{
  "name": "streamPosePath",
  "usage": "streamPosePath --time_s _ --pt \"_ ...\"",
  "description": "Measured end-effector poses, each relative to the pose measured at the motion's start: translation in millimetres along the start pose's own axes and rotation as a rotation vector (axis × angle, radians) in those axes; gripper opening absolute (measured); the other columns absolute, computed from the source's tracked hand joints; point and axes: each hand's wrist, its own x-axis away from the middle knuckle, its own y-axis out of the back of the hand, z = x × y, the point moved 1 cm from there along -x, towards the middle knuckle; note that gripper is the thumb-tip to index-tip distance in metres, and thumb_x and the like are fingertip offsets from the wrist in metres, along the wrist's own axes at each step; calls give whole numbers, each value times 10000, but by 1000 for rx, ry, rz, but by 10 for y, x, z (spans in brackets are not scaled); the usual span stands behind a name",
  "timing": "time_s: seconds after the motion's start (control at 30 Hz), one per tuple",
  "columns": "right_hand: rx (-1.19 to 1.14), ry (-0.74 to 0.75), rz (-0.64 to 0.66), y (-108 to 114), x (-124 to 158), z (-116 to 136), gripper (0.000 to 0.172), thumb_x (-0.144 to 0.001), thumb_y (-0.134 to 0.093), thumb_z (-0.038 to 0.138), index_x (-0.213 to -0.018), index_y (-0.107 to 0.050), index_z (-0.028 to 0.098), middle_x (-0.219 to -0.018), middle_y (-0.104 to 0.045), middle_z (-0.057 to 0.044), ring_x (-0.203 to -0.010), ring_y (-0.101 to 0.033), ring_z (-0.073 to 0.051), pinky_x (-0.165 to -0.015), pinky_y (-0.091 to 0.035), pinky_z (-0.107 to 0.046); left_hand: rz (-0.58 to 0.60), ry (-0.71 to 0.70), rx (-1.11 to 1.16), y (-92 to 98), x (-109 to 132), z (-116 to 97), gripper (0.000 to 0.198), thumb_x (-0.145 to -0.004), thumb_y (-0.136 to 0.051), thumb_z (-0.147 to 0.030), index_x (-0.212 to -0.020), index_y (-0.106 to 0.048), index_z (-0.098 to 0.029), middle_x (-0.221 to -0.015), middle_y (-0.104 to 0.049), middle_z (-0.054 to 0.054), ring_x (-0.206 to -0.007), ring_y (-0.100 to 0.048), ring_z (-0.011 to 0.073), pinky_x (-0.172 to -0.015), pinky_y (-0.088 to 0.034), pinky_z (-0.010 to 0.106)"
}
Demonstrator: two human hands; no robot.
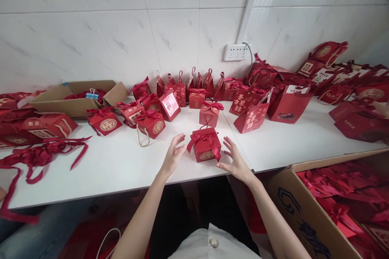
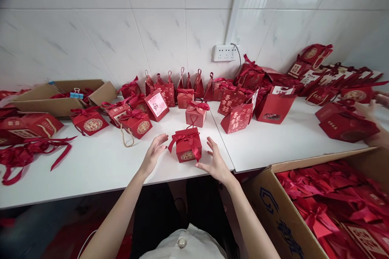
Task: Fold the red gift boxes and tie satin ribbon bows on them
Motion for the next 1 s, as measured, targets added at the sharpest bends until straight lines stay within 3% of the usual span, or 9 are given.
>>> streamPosePath --time_s 0.1,0.23,0.37,0.5,0.63,0.77,1.0 --pt "-23 32 163 155 -201 -44 1094 -597 -772 503 -1432 -85 332 -1510 -143 -146 -1377 -195 -314 -1022 -327 -522 -44 82 -140 -65 -127 -149 381 -793 -513 -476 -1039 -520 -185 -1108 -591 103 -1067 -549 235 -886 -427 351" --pt "-153 62 260 332 -456 -63 1126 -529 -732 639 -1432 -119 363 -1514 -164 -134 -1372 -211 -327 -1001 -345 -529 24 161 -193 -108 -152 -227 362 -770 -546 -481 -972 -529 -182 -819 -625 38 -772 -612 192 -716 -451 312" --pt "-11 59 300 295 -623 -43 1176 -509 -817 486 -1444 -120 341 -1514 -172 -130 -1376 -189 -338 -1015 -323 -534 11 147 -91 -132 -92 -253 295 -767 -562 -392 -958 -518 -171 -586 -544 -34 -596 -557 145 -609 -424 270" --pt "-11 96 349 134 -678 6 1161 -570 -796 299 -1454 -45 325 -1491 -232 -128 -1364 -236 -314 -1028 -323 -507 32 136 21 -229 51 -362 268 -784 -555 -363 -972 -510 -177 -536 -512 -58 -526 -506 110 -517 -388 225" --pt "-64 110 285 26 -628 45 1139 -572 -782 240 -1447 -59 337 -1472 -249 -124 -1329 -312 -305 -1002 -372 -496 87 199 122 -388 265 -405 220 -780 -559 -329 -924 -507 -171 -631 -589 -22 -486 -503 91 -459 -386 211" --pt "-82 119 167 -18 -478 73 1083 -593 -769 236 -1438 -101 341 -1445 -263 -117 -1306 -343 -287 -962 -437 -467 57 229 179 -494 444 -337 179 -774 -571 -315 -843 -505 -164 -691 -608 1 -513 -512 86 -465 -410 210" --pt "90 190 -37 74 -146 187 1007 -635 -735 209 -1435 -138 338 -1399 -299 -95 -1297 -343 -292 -994 -426 -477 96 289 261 -577 579 -237 225 -740 -619 -323 -758 -445 -181 -643 -631 -7 -530 -544 91 -533 -423 219"
